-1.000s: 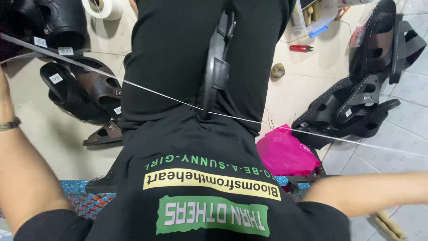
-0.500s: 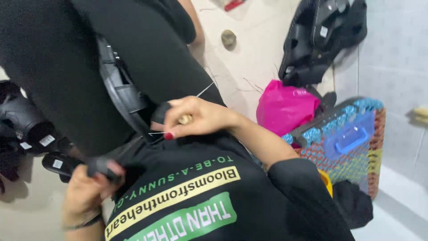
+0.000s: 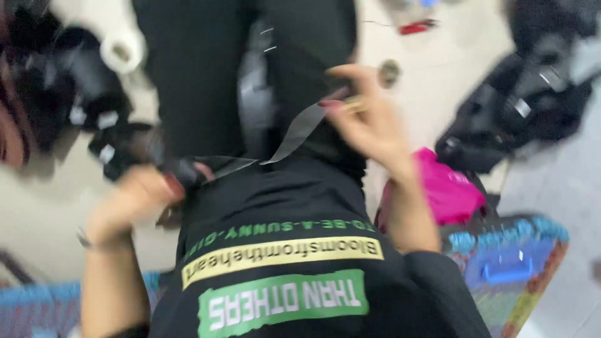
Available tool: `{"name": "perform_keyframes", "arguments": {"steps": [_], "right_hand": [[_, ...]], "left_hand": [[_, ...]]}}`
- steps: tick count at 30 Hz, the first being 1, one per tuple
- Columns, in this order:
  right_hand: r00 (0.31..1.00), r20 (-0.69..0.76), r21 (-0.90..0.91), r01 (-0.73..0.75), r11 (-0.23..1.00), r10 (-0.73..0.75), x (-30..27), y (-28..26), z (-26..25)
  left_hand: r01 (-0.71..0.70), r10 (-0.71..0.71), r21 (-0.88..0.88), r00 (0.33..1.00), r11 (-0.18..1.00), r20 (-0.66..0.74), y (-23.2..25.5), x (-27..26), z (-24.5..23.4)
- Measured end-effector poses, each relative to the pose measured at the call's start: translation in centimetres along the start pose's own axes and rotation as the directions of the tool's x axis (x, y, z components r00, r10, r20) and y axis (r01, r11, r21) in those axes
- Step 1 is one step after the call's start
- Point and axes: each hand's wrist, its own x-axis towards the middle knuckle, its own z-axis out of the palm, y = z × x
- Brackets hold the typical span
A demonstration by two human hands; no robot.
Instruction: Hand-stitching the sole of a black sandal to its upper part using a needle and thick thread.
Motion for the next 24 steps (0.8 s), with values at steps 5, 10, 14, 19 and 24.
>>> {"name": "perform_keyframes", "arguments": {"steps": [5,10,14,19,24], "right_hand": [[0.902,0.432,-0.469,0.237,0.851,-0.013,-1.3,-4.4,-2.8],[0.864,0.494,-0.398,0.324,0.858,-0.097,0.3,-6.1,-1.4],[0.868,0.487,-0.396,0.321,0.86,-0.1,0.7,-6.9,-1.4],[0.87,0.491,-0.458,0.296,0.838,-0.039,1.1,-8.7,-1.6],[0.864,0.498,-0.458,0.338,0.822,-0.077,1.0,-8.9,-0.7]], "left_hand": [[0.359,0.456,0.814,0.691,0.458,-0.561,5.7,0.1,-3.7],[-0.177,0.485,0.702,0.833,0.69,-0.266,13.1,5.6,2.8],[-0.293,0.549,0.72,0.824,0.629,-0.144,11.8,7.5,4.2],[-0.287,0.572,0.719,0.8,0.632,-0.183,11.6,8.3,4.7],[-0.3,0.618,0.731,0.758,0.613,-0.207,10.6,8.8,5.2]]}}
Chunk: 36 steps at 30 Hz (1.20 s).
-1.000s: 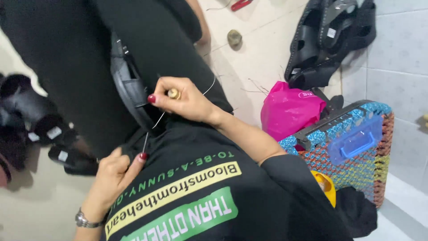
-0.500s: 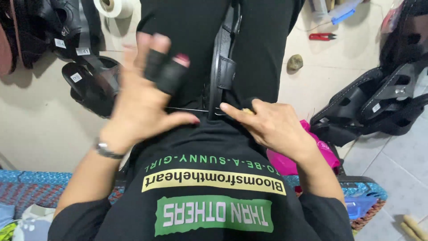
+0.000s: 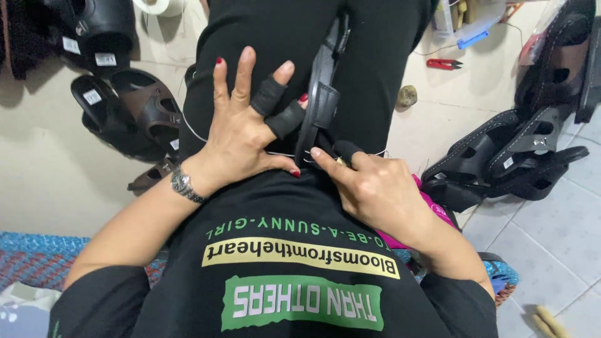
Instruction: Hand-stitching the sole of a black sandal to its upper part using a needle and thick thread.
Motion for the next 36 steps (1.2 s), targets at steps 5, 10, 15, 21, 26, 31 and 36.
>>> {"name": "perform_keyframes", "arguments": {"steps": [5,10,15,21,26,31,36], "right_hand": [[0.995,-0.099,0.101,0.017,0.995,-0.007,1.5,-0.5,0.8],[0.99,-0.112,0.134,-0.068,0.989,0.084,0.0,-0.7,1.3],[0.99,-0.128,-0.027,-0.069,0.997,0.065,-0.7,0.5,3.6],[0.987,-0.152,-0.063,-0.068,0.996,0.058,-1.1,0.7,4.7],[0.997,-0.037,-0.329,-0.076,0.941,0.068,-1.7,-0.3,3.5],[0.961,0.218,-0.102,-0.152,0.983,0.171,-5.0,0.2,-2.0],[0.952,0.099,0.559,-0.294,0.775,0.29,-3.9,1.5,2.4]], "left_hand": [[-0.031,0.029,-0.023,0.995,0.999,-0.091,-0.5,-0.2,0.4],[0.084,-0.163,-0.474,0.978,0.877,-0.127,2.4,-3.1,-3.0],[0.12,-0.136,-0.993,0.984,0.015,0.117,3.0,-4.0,-1.6],[0.582,-0.486,-0.789,0.756,0.195,0.438,4.6,-3.0,-0.1],[0.136,-0.175,-0.152,0.941,0.979,-0.29,4.0,-3.1,5.1],[0.172,-0.25,-0.282,0.931,0.944,-0.267,4.7,-2.5,2.8],[0.39,-0.587,-0.648,0.802,0.655,-0.11,4.1,-3.5,-1.9]]}}
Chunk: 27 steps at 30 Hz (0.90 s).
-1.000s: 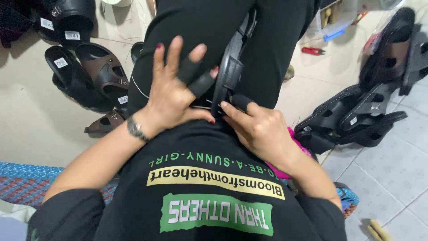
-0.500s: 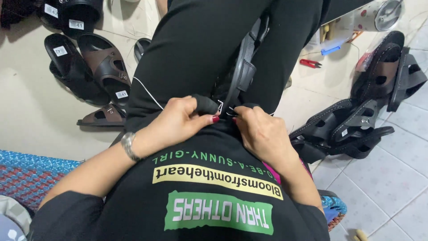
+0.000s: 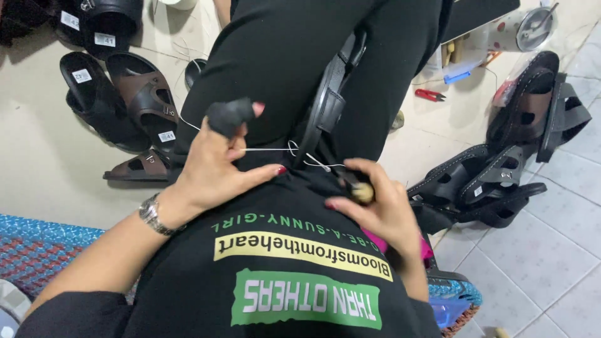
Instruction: Hand-stitching the sole of a black sandal to its upper part using a needle and thick thread.
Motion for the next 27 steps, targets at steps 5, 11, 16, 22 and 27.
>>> {"name": "perform_keyframes", "arguments": {"steps": [5,11,16,22,27], "right_hand": [[0.897,-0.367,0.17,0.327,0.93,-0.248,3.2,2.5,4.0],[0.934,-0.18,0.659,0.347,0.667,-0.309,5.2,5.3,4.6],[0.925,-0.2,0.71,0.365,0.602,-0.324,5.0,3.2,3.6],[0.946,-0.151,0.607,0.317,0.729,-0.286,4.2,3.6,2.9],[0.957,0.008,0.393,0.265,0.881,-0.291,2.3,2.6,-3.9]], "left_hand": [[-0.157,-0.038,0.494,0.931,0.855,0.362,0.1,1.9,4.3],[-0.379,0.233,0.444,0.908,0.812,0.349,-4.9,0.6,6.2],[-0.409,0.259,0.471,0.899,0.781,0.352,-2.1,0.9,5.1],[-0.345,0.201,0.45,0.92,0.824,0.336,-2.4,1.0,5.3],[-0.347,0.165,0.445,0.903,0.825,0.397,-1.3,1.2,4.9]]}}
